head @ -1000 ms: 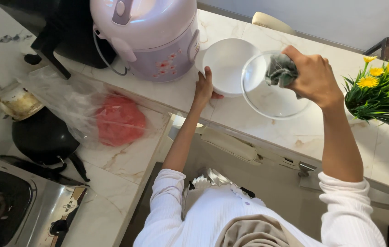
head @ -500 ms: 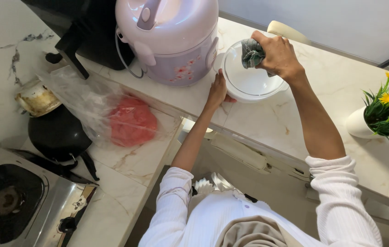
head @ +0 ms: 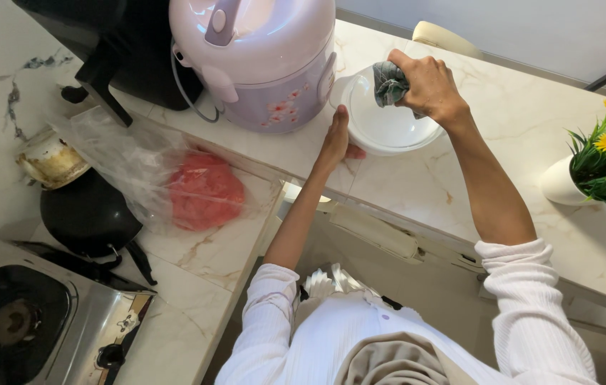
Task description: Cleaning a water dispenser, refrigerator door, and glass kitchenware with a cloth.
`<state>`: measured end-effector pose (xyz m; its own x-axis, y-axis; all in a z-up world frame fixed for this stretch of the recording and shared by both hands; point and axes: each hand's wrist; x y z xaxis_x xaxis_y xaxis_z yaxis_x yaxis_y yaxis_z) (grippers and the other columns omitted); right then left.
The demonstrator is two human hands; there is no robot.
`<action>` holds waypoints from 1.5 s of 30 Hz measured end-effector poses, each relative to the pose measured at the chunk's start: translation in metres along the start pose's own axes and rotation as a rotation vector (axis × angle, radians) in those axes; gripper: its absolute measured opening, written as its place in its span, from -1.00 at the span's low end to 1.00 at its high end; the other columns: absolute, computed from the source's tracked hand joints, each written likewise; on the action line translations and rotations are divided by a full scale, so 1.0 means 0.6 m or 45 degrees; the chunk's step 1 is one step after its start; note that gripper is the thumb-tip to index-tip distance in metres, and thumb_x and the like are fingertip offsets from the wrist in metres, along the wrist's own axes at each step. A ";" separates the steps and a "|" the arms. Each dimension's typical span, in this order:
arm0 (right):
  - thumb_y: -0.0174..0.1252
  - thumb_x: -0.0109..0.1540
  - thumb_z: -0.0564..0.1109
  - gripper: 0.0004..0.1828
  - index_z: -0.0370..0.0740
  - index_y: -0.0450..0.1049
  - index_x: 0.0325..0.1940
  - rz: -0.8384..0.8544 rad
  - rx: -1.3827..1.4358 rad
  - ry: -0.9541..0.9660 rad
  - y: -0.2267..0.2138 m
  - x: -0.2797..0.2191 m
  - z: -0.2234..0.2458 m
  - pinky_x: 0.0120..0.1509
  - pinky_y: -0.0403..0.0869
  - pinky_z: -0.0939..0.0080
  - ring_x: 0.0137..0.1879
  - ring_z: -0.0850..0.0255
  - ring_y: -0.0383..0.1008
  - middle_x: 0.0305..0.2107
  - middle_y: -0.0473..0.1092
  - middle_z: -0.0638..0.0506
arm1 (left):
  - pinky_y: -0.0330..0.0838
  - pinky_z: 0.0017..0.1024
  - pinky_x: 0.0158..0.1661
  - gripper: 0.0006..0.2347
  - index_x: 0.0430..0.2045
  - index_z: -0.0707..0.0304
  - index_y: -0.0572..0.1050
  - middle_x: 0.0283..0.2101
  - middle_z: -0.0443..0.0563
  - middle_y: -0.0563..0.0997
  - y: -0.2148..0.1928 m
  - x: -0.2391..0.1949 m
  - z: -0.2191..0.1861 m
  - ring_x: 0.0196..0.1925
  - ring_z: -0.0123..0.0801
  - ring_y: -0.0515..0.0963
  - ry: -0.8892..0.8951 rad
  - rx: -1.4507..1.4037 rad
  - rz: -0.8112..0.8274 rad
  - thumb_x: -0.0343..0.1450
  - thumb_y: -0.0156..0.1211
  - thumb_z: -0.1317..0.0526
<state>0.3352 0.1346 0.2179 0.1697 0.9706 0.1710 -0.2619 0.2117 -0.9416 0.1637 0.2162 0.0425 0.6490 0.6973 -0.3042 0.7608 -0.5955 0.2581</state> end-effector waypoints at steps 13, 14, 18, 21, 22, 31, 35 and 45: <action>0.46 0.06 -0.15 -0.44 -0.09 0.40 0.08 -0.032 0.030 -0.007 0.004 -0.006 0.016 -0.05 0.51 -0.14 -0.10 -0.15 0.58 -0.28 0.56 -0.13 | 0.63 -0.28 -0.49 -0.18 0.44 0.08 -0.09 0.05 0.34 0.55 0.005 -0.002 0.016 -0.46 -0.12 0.73 0.068 0.060 -0.005 0.36 -0.24 -0.41; 0.45 0.08 -0.14 -0.45 -0.10 0.39 0.09 -0.069 0.060 -0.038 -0.001 -0.011 0.018 -0.03 0.51 -0.14 -0.06 -0.15 0.58 -0.23 0.56 -0.12 | 0.64 -0.27 -0.47 -0.17 0.44 0.11 -0.08 0.07 0.34 0.54 0.004 -0.003 0.018 -0.42 -0.12 0.74 0.063 0.069 -0.005 0.36 -0.24 -0.42; 0.48 0.15 -0.07 -0.48 -0.14 0.39 0.10 -0.289 0.179 -0.053 -0.036 -0.092 0.092 -0.02 0.51 -0.11 -0.04 -0.11 0.58 -0.11 0.51 -0.11 | 0.72 -0.26 -0.44 -0.18 0.44 0.11 -0.23 0.18 0.07 0.36 -0.022 -0.061 0.015 -0.30 -0.16 0.76 0.124 0.109 -0.087 0.39 -0.17 -0.36; 0.45 0.23 -0.08 -0.48 -0.15 0.38 0.18 -0.335 0.421 -0.229 0.013 -0.144 0.134 0.06 0.55 -0.06 -0.01 -0.08 0.58 -0.05 0.45 -0.12 | 0.64 -0.40 -0.44 -0.30 0.42 0.19 0.01 0.07 0.05 0.46 -0.055 -0.145 0.012 -0.22 -0.29 0.71 0.406 0.256 -0.435 0.45 0.05 -0.18; 0.42 0.13 -0.12 -0.41 -0.13 0.38 0.20 -0.162 0.408 -0.258 0.042 -0.153 0.146 0.07 0.54 -0.05 -0.01 -0.09 0.57 -0.05 0.46 -0.12 | 0.54 -0.46 -0.41 -0.47 0.27 0.24 0.22 -0.13 -0.01 0.50 -0.064 -0.178 0.008 -0.31 -0.37 0.65 0.509 0.302 -0.588 0.49 0.11 -0.06; 0.33 0.10 0.35 -0.03 0.09 0.14 0.49 -0.179 0.043 -0.312 0.308 -0.120 0.212 0.35 0.11 -0.50 0.41 -0.33 0.11 0.34 0.12 -0.30 | 0.28 -0.49 -0.38 -0.78 -0.09 0.32 0.52 -0.45 -0.14 0.42 -0.108 -0.322 0.030 -0.42 -0.55 0.34 0.733 0.335 -0.950 0.55 0.15 0.13; 0.21 0.25 0.34 -0.21 0.19 0.18 0.51 -0.244 0.091 -0.324 0.336 -0.174 0.201 0.45 0.10 -0.48 0.46 -0.25 0.12 0.38 0.14 -0.24 | 0.32 -0.48 -0.35 -0.79 -0.09 0.32 0.51 -0.40 -0.12 0.46 -0.090 -0.339 0.059 -0.37 -0.54 0.38 0.697 0.372 -0.959 0.56 0.14 0.14; 0.19 0.15 -0.23 -0.23 0.19 0.31 0.45 -0.203 -0.226 -0.137 0.181 -0.461 0.082 0.45 0.29 -0.20 0.40 -0.10 0.33 0.30 0.32 -0.17 | 0.41 -0.41 -0.32 -0.75 -0.03 0.28 0.50 -0.29 -0.06 0.59 0.071 -0.375 0.123 -0.30 -0.43 0.55 0.479 0.548 -0.538 0.50 0.17 0.14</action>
<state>0.2128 -0.1055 0.0829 0.0907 0.9352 0.3424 -0.0673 0.3488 -0.9348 0.0501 0.0048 0.0542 0.3136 0.9477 0.0591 0.9299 -0.2939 -0.2210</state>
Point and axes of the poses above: each hand's wrist, its own x-axis towards the middle knuckle, its own y-axis out of the palm, z = x × y
